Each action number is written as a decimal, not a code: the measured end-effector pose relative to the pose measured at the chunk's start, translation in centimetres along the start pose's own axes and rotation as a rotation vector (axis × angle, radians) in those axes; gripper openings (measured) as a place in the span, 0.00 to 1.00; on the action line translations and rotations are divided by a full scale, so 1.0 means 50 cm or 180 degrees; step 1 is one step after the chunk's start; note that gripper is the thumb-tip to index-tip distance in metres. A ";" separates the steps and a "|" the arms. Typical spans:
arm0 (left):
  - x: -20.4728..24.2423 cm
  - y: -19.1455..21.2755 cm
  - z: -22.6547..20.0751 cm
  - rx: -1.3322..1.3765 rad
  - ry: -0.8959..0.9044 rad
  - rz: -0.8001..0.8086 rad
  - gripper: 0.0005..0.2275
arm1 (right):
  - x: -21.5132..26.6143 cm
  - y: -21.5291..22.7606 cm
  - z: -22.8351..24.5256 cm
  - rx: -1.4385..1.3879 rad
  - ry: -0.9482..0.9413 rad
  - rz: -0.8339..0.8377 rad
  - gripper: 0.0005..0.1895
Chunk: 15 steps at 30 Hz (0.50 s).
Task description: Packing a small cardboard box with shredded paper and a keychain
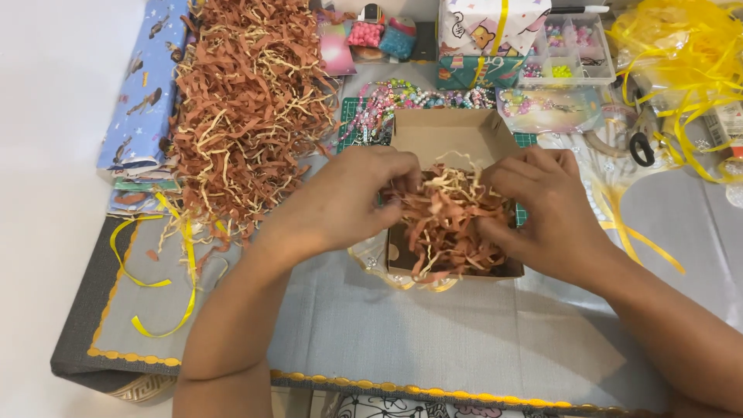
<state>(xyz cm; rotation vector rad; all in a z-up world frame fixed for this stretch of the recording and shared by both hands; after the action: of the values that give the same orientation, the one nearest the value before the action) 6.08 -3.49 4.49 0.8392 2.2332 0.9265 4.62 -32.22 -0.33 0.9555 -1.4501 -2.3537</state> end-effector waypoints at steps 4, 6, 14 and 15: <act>0.010 0.025 0.000 -0.0318 0.0164 -0.0244 0.09 | -0.001 0.035 0.003 0.0142 -0.0079 0.0010 0.10; 0.014 0.034 0.000 -0.0365 0.0109 -0.0335 0.09 | -0.002 0.054 0.006 0.0225 -0.0066 -0.0062 0.11; -0.017 -0.002 -0.016 0.0207 0.0268 0.0054 0.40 | 0.002 0.069 0.003 -0.0999 -0.0779 -0.0525 0.08; -0.023 -0.030 -0.007 0.0205 0.0265 0.0051 0.40 | -0.001 0.065 0.009 -0.0996 -0.0776 -0.0527 0.08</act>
<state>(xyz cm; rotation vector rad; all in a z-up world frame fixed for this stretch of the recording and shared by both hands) 6.08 -5.28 3.85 0.8631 2.3419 0.9165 3.88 -33.47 2.61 0.7527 -1.0592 -2.7927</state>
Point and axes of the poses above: each hand's wrist, its own x-axis away from the middle knuckle, its own y-axis out of the back of the hand, z = x × y, the point moved 2 cm from there along -x, towards the middle knuckle, and after that the axes turned 4 degrees about -y, right-handed, at the moved point
